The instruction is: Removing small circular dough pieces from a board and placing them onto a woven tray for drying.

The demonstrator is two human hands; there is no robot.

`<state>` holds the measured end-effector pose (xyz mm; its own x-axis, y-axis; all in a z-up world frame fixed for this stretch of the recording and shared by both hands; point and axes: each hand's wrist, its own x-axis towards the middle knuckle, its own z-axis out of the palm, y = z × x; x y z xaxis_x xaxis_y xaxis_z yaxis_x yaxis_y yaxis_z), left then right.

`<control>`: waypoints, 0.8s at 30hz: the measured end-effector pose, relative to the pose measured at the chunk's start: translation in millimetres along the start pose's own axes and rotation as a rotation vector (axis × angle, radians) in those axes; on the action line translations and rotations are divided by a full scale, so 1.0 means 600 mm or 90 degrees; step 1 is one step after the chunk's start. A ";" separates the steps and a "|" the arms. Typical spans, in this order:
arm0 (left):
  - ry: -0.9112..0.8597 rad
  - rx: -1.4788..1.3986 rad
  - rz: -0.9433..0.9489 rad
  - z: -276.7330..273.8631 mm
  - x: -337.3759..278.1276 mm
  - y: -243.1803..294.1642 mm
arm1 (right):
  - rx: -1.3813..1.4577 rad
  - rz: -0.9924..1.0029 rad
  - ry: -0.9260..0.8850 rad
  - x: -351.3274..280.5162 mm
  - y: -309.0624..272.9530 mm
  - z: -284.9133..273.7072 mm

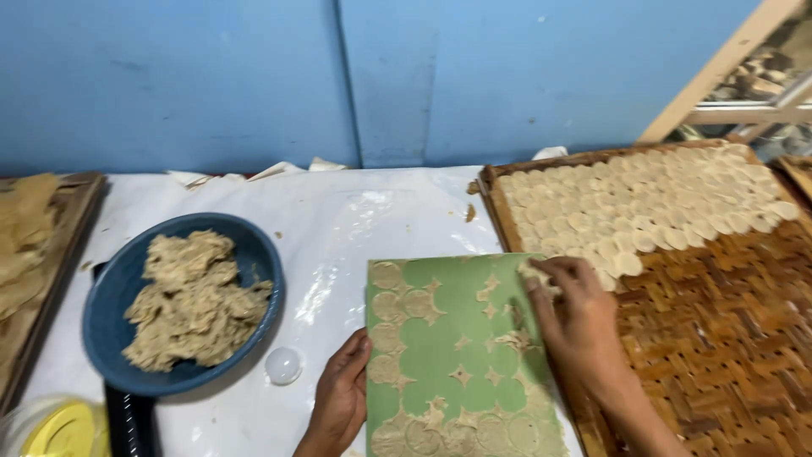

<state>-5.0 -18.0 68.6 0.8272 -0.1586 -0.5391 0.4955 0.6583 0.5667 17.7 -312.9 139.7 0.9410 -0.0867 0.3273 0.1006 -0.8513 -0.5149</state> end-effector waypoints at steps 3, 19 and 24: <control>-0.031 0.020 -0.003 0.006 -0.009 0.006 | 0.032 -0.181 -0.021 -0.005 -0.048 0.064; -0.089 0.020 0.012 -0.001 -0.008 0.011 | 0.026 -0.196 0.017 -0.016 -0.197 0.131; -0.088 0.012 -0.004 -0.001 -0.009 0.011 | 0.043 -0.248 0.034 -0.010 -0.180 0.140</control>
<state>-6.2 -12.1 74.6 0.8522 -0.2635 -0.4520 0.5044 0.6432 0.5761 28.3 -177.2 126.9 0.8098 0.2078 0.5487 0.4699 -0.7896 -0.3945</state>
